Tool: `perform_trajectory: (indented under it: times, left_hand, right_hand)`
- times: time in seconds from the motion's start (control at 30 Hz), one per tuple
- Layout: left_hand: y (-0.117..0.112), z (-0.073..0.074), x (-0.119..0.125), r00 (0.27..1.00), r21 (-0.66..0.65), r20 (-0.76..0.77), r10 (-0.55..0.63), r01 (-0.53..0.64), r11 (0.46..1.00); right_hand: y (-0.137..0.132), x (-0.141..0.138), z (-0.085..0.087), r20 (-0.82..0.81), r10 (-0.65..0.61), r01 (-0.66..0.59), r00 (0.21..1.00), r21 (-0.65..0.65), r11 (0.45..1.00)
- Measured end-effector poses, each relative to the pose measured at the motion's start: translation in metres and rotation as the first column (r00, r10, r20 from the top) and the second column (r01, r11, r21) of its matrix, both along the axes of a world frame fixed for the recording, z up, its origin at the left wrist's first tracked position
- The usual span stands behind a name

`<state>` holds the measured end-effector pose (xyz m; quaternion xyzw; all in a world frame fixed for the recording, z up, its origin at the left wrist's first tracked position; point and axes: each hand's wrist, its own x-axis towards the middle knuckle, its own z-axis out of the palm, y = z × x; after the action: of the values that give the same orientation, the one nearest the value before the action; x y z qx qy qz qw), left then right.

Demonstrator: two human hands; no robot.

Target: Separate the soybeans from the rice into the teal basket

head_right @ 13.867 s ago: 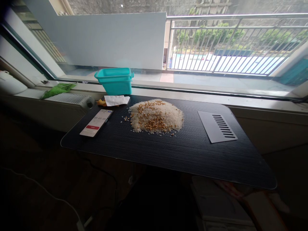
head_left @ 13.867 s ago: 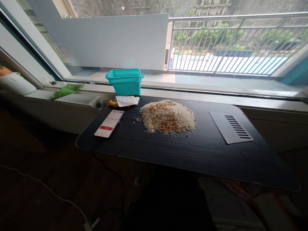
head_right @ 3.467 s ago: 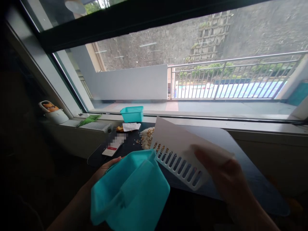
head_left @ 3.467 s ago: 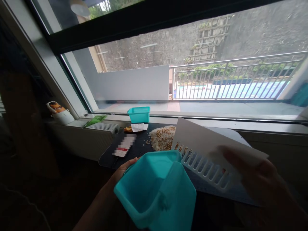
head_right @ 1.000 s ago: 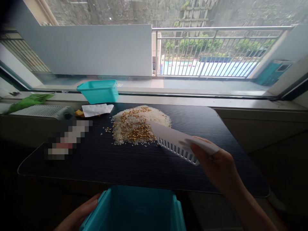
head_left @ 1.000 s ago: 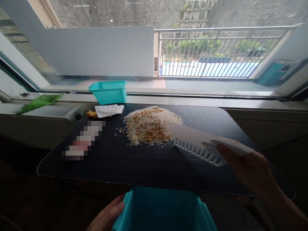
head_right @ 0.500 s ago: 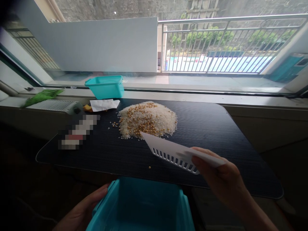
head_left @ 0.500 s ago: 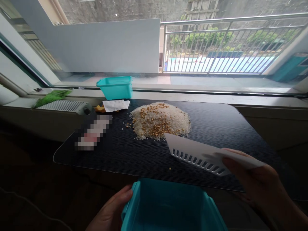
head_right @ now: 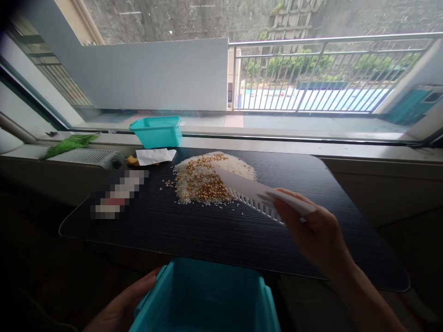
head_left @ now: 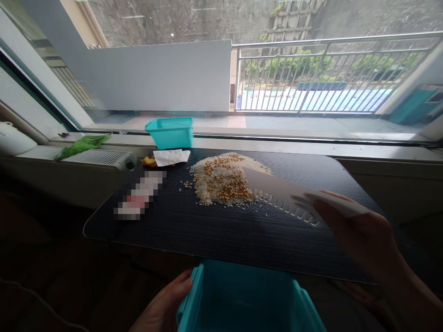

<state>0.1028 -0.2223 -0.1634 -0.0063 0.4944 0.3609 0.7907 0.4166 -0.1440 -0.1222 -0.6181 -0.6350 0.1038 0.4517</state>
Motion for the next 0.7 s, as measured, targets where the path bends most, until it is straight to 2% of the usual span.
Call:
perform_trajectory:
  times: [0.13,0.43,0.57,0.7]
  left_hand:
    - [-0.002,0.001,-0.001,1.0,0.011,0.0,-0.006,0.006,1.0]
    - [-0.003,-0.008,-0.003,1.0,-0.004,-0.018,0.023,-0.023,1.0]
    - [-0.003,-0.008,-0.002,0.999,-0.013,-0.004,0.035,-0.035,0.999]
    - [-0.004,-0.009,0.0,0.998,-0.002,0.008,0.064,-0.064,0.998]
  right_hand:
    - [0.009,-0.001,-0.007,0.009,0.08,-0.08,0.997,0.017,0.997]
    - [0.008,-0.002,-0.011,-0.041,0.093,-0.096,0.995,-0.057,0.994]
    - [0.006,-0.001,-0.015,-0.093,0.072,-0.074,0.993,-0.017,0.997]
    - [0.008,0.002,-0.019,-0.078,0.074,-0.072,0.994,0.018,0.997]
